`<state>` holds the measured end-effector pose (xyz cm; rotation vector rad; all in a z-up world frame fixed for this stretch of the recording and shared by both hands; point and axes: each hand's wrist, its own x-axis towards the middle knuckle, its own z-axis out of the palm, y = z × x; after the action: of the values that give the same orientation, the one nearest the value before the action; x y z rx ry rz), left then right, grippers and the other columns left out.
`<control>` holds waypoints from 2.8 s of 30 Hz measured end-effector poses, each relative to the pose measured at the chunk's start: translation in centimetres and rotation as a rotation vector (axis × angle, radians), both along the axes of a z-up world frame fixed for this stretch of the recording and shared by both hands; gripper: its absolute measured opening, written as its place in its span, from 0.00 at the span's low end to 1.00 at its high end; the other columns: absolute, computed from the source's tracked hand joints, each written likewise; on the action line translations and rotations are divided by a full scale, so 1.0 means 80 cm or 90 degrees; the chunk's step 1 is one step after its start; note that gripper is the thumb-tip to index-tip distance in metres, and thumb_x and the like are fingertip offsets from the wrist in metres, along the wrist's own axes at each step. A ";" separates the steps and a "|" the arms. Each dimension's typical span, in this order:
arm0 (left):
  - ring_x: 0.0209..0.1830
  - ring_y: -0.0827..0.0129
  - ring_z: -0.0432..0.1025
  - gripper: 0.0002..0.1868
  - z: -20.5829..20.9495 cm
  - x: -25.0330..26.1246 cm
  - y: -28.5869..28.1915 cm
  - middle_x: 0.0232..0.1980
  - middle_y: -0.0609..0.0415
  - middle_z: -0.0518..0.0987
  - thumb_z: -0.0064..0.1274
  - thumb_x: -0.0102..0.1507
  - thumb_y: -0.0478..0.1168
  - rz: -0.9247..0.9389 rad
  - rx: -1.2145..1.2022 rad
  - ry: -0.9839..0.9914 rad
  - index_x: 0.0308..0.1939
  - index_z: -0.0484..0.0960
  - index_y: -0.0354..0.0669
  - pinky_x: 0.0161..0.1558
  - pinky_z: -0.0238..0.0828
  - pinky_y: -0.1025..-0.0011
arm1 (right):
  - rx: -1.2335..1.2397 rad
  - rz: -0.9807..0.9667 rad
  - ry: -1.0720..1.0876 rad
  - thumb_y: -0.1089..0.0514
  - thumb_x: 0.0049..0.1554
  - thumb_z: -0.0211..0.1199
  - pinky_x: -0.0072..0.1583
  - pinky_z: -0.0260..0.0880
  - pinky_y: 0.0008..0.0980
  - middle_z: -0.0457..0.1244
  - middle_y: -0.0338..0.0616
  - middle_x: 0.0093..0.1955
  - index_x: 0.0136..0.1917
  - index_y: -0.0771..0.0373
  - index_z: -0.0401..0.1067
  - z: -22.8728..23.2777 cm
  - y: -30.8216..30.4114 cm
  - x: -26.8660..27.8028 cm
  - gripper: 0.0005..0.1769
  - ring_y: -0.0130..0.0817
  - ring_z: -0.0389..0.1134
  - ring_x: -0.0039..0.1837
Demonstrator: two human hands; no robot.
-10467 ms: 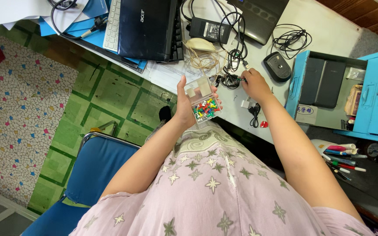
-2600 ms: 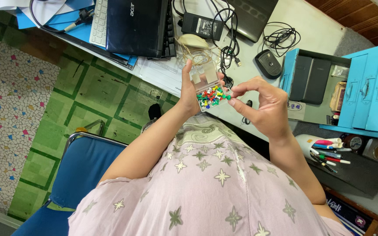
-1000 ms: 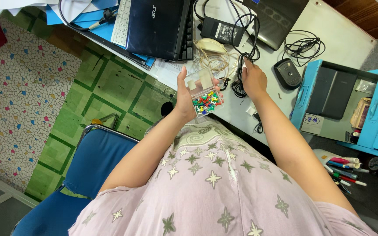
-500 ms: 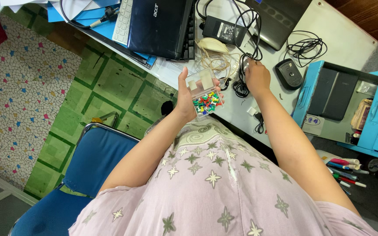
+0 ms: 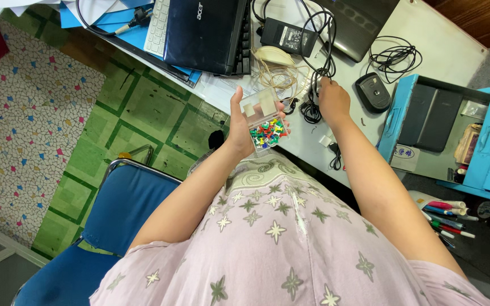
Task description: The person sorts small colorful plastic pieces from a clear container onto a desk, then places the container into a blue wall-mounted cabinet. They also handle a small black circular object and a USB cable on the desk.
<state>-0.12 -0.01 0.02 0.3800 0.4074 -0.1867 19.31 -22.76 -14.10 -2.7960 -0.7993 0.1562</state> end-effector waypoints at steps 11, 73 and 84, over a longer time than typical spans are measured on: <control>0.44 0.53 0.78 0.53 0.000 -0.007 -0.007 0.41 0.44 0.80 0.29 0.60 0.82 -0.011 0.019 0.014 0.53 0.78 0.33 0.50 0.80 0.52 | -0.018 0.048 -0.014 0.60 0.64 0.59 0.47 0.69 0.54 0.66 0.58 0.47 0.55 0.63 0.68 0.012 -0.017 -0.013 0.07 0.59 0.69 0.46; 0.43 0.53 0.78 0.52 -0.010 -0.026 -0.020 0.41 0.44 0.80 0.29 0.61 0.82 -0.023 -0.002 0.021 0.51 0.78 0.32 0.48 0.79 0.52 | 0.028 0.008 -0.056 0.64 0.57 0.63 0.52 0.67 0.50 0.63 0.55 0.51 0.47 0.66 0.73 -0.008 -0.015 -0.010 0.05 0.54 0.65 0.54; 0.44 0.51 0.78 0.54 -0.009 -0.020 -0.027 0.42 0.43 0.80 0.30 0.59 0.82 -0.049 -0.004 0.028 0.53 0.77 0.31 0.49 0.79 0.52 | 0.303 -0.172 0.074 0.65 0.53 0.67 0.45 0.72 0.38 0.69 0.55 0.39 0.42 0.70 0.73 -0.005 -0.029 -0.005 0.06 0.42 0.72 0.40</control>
<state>-1.73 -2.18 -0.68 0.3855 0.4362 -0.2713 18.94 -25.05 -14.54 -2.3826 -0.3642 0.0688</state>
